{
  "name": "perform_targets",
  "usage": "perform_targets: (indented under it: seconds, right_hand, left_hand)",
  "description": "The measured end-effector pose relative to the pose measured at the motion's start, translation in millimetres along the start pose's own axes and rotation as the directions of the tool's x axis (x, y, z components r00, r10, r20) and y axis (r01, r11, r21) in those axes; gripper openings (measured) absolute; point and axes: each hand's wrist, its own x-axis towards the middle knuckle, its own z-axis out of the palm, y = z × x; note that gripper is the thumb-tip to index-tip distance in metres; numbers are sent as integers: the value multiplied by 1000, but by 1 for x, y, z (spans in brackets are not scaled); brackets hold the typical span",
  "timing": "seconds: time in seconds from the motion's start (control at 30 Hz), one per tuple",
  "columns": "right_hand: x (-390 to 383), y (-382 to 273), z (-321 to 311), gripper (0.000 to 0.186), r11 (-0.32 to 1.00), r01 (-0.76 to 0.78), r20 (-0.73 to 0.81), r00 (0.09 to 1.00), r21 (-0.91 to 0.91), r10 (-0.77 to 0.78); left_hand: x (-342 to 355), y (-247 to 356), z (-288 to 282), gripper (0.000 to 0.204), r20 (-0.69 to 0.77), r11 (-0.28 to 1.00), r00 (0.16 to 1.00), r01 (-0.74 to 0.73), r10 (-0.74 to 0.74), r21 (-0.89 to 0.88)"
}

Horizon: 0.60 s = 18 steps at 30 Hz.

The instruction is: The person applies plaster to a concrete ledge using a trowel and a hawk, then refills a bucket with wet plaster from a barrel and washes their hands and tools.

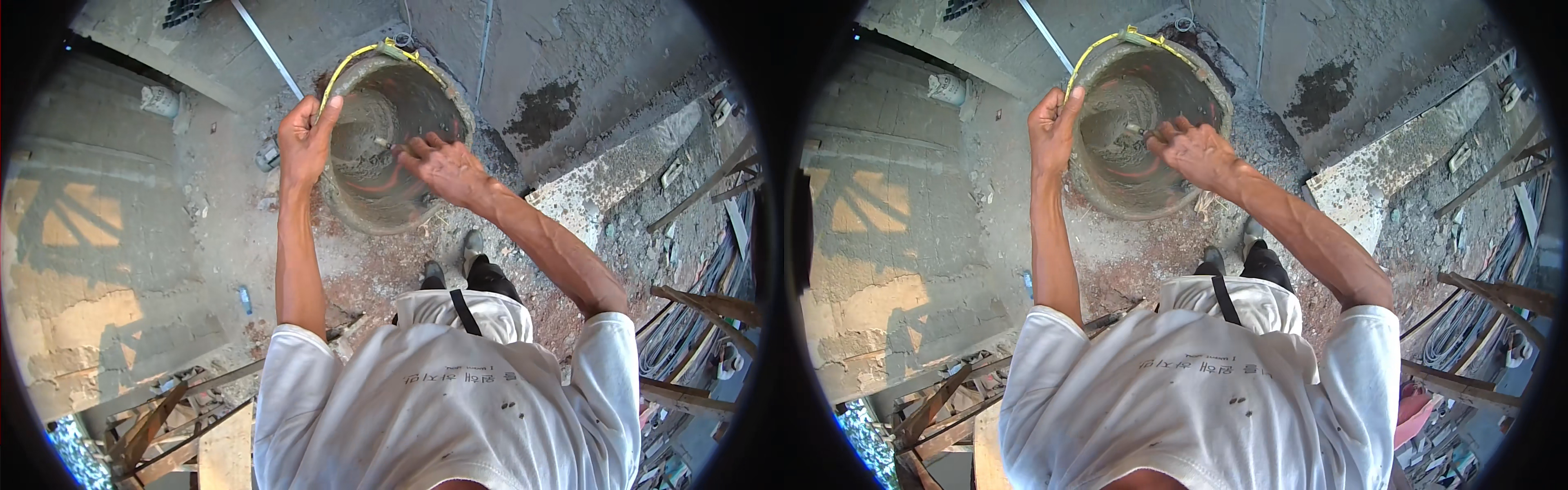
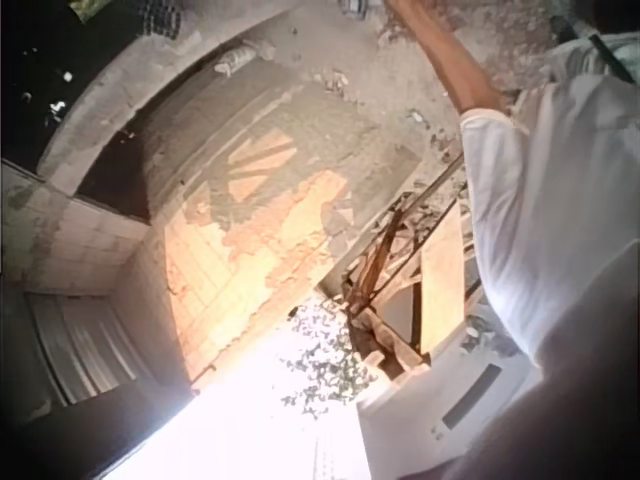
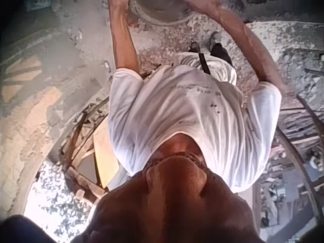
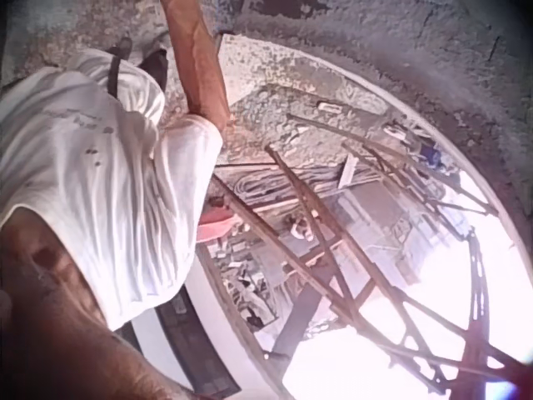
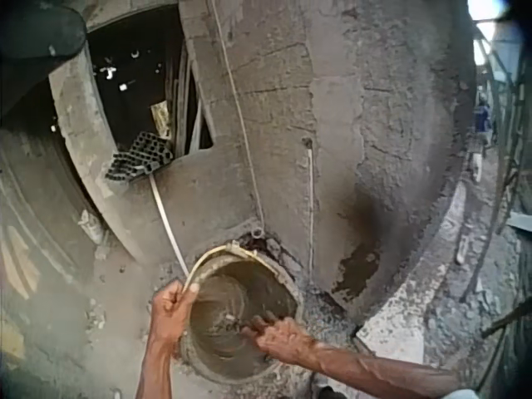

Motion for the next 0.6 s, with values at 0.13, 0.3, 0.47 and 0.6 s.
perform_targets:
  seconds: [0.13,0.3,0.47,0.6]
  right_hand:
    - [5,-26,-4,39,980,-189,402,894,-64,199]
    - [18,-58,-9,46,929,-342,-42,935,142,351]
    - [23,-71,-9,42,996,44,190,981,-73,-30]
    - [25,-62,-12,37,996,-19,132,991,-89,31]
  left_hand:
    - [-7,7,-11,45,-21,998,998,-61,62,20]
    - [-11,17,-30,44,12,995,999,-49,50,-81]
    - [-18,29,-54,42,-54,993,994,-100,97,-56]
    - [-28,35,-59,42,-56,992,991,-125,124,-8]
